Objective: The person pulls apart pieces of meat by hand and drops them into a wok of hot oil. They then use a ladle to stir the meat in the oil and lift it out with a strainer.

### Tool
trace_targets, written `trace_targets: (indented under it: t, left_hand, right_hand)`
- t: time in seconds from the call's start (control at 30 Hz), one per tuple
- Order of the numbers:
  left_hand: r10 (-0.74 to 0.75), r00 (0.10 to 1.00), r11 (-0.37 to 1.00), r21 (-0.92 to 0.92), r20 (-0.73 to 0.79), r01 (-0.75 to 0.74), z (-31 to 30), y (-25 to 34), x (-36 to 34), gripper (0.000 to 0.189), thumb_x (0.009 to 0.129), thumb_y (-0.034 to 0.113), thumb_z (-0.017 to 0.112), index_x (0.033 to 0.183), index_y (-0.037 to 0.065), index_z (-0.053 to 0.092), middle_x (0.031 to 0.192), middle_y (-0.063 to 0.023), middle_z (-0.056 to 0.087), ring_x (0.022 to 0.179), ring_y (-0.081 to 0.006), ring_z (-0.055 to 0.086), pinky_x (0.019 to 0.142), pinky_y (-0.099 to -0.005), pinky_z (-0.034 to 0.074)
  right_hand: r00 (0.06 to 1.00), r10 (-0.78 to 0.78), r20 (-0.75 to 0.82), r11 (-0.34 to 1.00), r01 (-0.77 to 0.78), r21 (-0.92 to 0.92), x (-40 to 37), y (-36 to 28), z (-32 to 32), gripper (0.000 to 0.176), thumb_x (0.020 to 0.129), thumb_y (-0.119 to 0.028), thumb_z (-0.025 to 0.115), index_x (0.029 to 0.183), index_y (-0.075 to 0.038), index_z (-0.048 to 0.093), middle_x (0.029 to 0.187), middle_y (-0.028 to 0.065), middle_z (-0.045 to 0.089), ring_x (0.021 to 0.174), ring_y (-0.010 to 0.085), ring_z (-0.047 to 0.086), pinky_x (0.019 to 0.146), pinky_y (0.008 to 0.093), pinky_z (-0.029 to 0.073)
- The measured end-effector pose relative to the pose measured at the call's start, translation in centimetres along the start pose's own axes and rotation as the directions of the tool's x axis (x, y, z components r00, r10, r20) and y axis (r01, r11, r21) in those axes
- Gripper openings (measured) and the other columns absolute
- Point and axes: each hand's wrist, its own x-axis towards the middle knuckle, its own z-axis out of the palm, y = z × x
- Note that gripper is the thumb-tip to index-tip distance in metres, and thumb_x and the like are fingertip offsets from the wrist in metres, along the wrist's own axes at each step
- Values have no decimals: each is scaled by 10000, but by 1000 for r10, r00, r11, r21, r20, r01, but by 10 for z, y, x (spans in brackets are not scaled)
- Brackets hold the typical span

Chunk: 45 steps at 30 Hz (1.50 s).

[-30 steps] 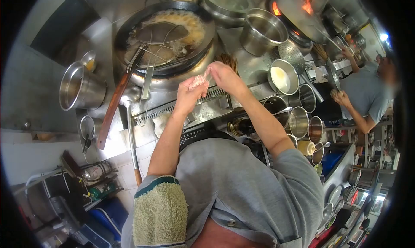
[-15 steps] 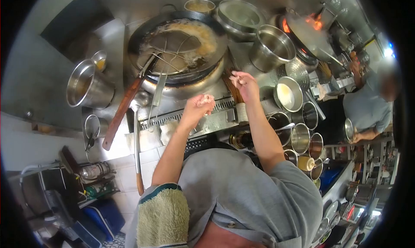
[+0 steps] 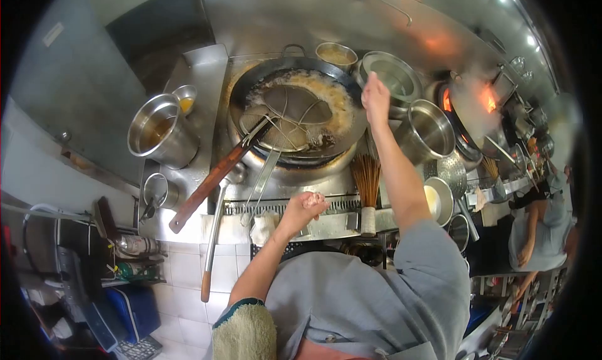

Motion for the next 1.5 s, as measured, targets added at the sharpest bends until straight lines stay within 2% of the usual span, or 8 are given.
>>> trace_targets:
  t: [0.1,0.13,0.33,0.53,0.77,1.07,1.2,1.5]
  left_hand:
    - [-29,1000,998,-53,2,29,4,3,-2,158,814,150,706,860,35,606,757,24,586,647,-54,530,574,-215,444]
    - [-16,1000,998,-63,5,17,3,-5,1,158,820,146,696,880,28,611,765,21,591,646,-56,531,572,-211,442]
    - [-55,995,797,-596,88,97,-4,-8,-2,275,960,226,470,1063,-3,581,977,-49,620,860,-118,579,743,-283,484]
    - [0,993,940,-339,118,40,-7,-6,0,224,953,192,512,1062,10,585,965,-52,628,812,-118,576,719,-263,478]
    - [21,983,885,-460,185,68,18,15,27,102,915,73,555,988,4,567,883,-54,611,732,-99,557,643,-226,451]
    - [-6,978,777,-615,207,135,44,18,34,183,852,-43,527,1035,-32,539,994,-90,597,907,-189,612,842,-313,511]
    - [52,986,805,-591,158,52,34,13,42,199,838,-49,523,1034,-24,554,966,-100,610,896,-189,610,800,-303,513]
    - [124,984,961,-262,131,-86,46,20,27,228,875,115,635,1065,2,576,896,-51,633,733,-95,575,648,-224,463]
  right_hand:
    - [915,-133,382,722,353,-595,36,22,39,388,929,-370,505,846,-14,634,765,128,657,712,290,634,688,391,479]
    - [833,130,537,479,421,-770,47,21,47,302,916,-292,505,1035,-47,636,986,202,651,938,329,626,829,394,472]
    - [802,184,569,492,426,-759,116,59,66,409,872,-168,494,1268,-64,507,1141,199,605,1042,329,586,907,379,447]
    - [889,27,458,982,63,-180,-5,-95,-3,342,912,-71,477,1247,-31,525,989,97,651,902,156,607,760,276,492]
    - [675,-170,718,869,446,-214,-201,-88,-26,384,859,-45,559,1242,-51,554,1109,141,606,1003,281,592,886,360,465]
    - [826,-115,552,881,341,-327,-220,-85,-61,147,782,-28,655,926,-4,669,823,113,632,748,239,615,659,328,482]
    - [923,163,349,986,-163,-28,-210,-78,-78,93,871,-85,619,908,-12,664,862,15,651,720,67,560,609,232,462]
    - [821,272,502,959,-277,-68,-224,-43,-48,135,929,-120,546,995,-14,597,798,10,619,662,64,557,543,218,475]
